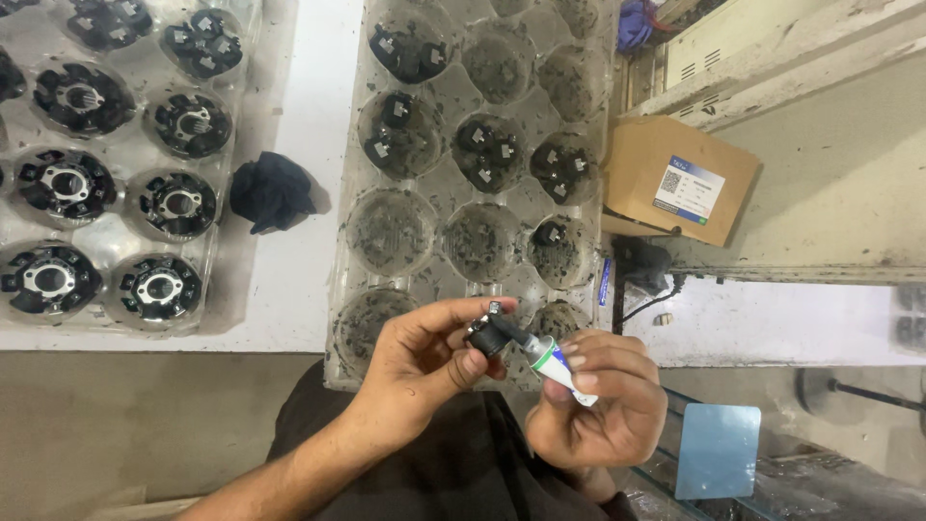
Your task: The person sits at a workbench and applies adhesive from a small tube onto black plastic components held in trays. They pick each component from the tray, squeeze adhesive onto it, and place it back into the tray, working through the parts one at a time.
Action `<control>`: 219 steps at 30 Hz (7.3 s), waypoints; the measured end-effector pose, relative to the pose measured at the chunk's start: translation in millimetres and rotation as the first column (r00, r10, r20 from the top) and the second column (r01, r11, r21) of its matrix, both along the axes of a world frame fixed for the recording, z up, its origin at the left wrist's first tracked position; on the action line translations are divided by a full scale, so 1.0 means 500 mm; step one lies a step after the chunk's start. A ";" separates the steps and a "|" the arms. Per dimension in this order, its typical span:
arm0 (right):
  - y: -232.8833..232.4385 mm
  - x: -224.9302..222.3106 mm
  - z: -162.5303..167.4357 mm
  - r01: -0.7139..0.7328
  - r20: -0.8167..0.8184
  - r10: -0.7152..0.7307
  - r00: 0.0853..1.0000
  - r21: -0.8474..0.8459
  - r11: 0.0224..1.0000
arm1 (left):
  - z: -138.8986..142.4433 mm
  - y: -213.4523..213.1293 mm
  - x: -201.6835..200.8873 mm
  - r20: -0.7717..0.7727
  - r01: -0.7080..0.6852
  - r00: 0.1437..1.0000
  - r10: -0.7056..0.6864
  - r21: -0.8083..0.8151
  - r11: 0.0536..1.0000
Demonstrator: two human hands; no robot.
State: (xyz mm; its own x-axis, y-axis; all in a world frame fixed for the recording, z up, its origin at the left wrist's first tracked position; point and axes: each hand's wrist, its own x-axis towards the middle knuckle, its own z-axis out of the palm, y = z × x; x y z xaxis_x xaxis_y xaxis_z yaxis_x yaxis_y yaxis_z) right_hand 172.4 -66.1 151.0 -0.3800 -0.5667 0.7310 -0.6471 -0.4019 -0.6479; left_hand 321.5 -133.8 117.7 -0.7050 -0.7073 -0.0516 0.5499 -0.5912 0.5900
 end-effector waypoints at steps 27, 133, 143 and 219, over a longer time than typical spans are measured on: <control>-0.018 -0.017 -0.013 0.022 0.265 -0.021 0.964 -0.001 1.000 | -0.044 -0.118 -0.001 0.210 -0.224 0.942 0.263 -0.189 0.956; 0.029 0.002 0.028 -0.010 -0.101 0.012 0.995 0.024 1.000 | -0.008 0.023 0.016 -0.195 0.128 0.977 -0.083 0.232 0.964; 0.049 0.001 0.038 -0.002 0.197 -0.044 0.979 0.228 0.974 | -0.003 0.007 0.025 -0.155 0.115 0.985 -0.080 0.234 0.965; 0.061 -0.033 0.005 -0.016 0.073 0.018 0.997 -0.024 1.000 | -0.085 -0.254 -0.026 0.360 -0.300 0.718 0.596 -0.613 0.731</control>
State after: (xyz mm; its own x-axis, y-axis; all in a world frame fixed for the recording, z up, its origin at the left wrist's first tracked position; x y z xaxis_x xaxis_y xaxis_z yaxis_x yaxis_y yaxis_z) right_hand 155.8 -35.6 153.4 -0.4239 -0.5565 0.7146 -0.5910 -0.4279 -0.6838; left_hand 308.7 -260.8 75.1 -0.2613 -0.9545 0.1435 0.2015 0.0914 0.9752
